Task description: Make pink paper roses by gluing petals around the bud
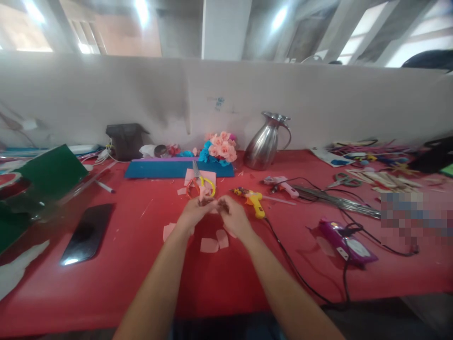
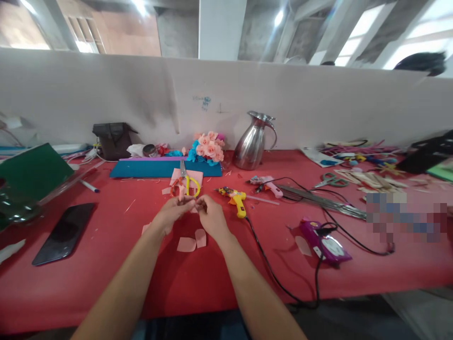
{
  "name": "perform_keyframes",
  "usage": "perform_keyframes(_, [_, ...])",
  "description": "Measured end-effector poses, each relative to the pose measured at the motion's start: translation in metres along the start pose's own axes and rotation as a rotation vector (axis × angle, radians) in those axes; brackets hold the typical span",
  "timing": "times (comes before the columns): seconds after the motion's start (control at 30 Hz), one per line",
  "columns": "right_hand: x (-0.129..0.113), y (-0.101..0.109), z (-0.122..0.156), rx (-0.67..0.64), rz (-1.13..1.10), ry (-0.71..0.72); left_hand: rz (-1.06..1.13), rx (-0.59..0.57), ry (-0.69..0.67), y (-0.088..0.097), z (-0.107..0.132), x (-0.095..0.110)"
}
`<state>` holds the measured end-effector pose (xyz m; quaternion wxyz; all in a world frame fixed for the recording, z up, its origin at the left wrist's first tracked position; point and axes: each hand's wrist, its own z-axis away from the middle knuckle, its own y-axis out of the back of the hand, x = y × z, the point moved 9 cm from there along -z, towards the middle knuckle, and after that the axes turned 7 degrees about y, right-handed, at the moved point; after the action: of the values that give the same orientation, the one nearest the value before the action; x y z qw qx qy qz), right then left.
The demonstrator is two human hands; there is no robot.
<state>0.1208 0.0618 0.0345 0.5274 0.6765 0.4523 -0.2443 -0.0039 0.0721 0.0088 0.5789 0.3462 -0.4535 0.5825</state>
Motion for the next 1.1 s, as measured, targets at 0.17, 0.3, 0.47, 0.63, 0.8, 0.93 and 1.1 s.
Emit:
perform_keyframes(0.17, [0.002,0.006,-0.001,0.121,-0.158,-0.027,-0.016,0.041,-0.060,0.005,-0.004,0.000])
perform_keyframes(0.3, [0.007,0.040,-0.005,0.243,-0.024,-0.032,-0.079,0.124,-0.069,0.015,-0.009,-0.005])
perform_keyframes(0.47, [0.046,0.110,0.005,0.325,0.630,-0.311,-0.347,0.221,-0.086,0.023,-0.018,-0.012])
perform_keyframes(0.63, [0.091,0.109,0.015,0.023,0.644,-0.566,-0.553,0.265,-0.085,0.026,-0.021,-0.011])
perform_keyframes(0.8, [0.086,0.105,0.014,0.153,0.424,-0.573,-0.663,0.229,-0.046,0.022,-0.017,-0.009])
perform_keyframes(0.93, [0.073,0.085,0.013,0.241,-0.123,-0.542,-0.710,0.248,-0.019,0.026,-0.013,-0.006])
perform_keyframes(1.1, [0.044,0.057,0.009,0.085,-0.559,-0.468,-0.661,0.269,0.049,0.035,-0.013,-0.007])
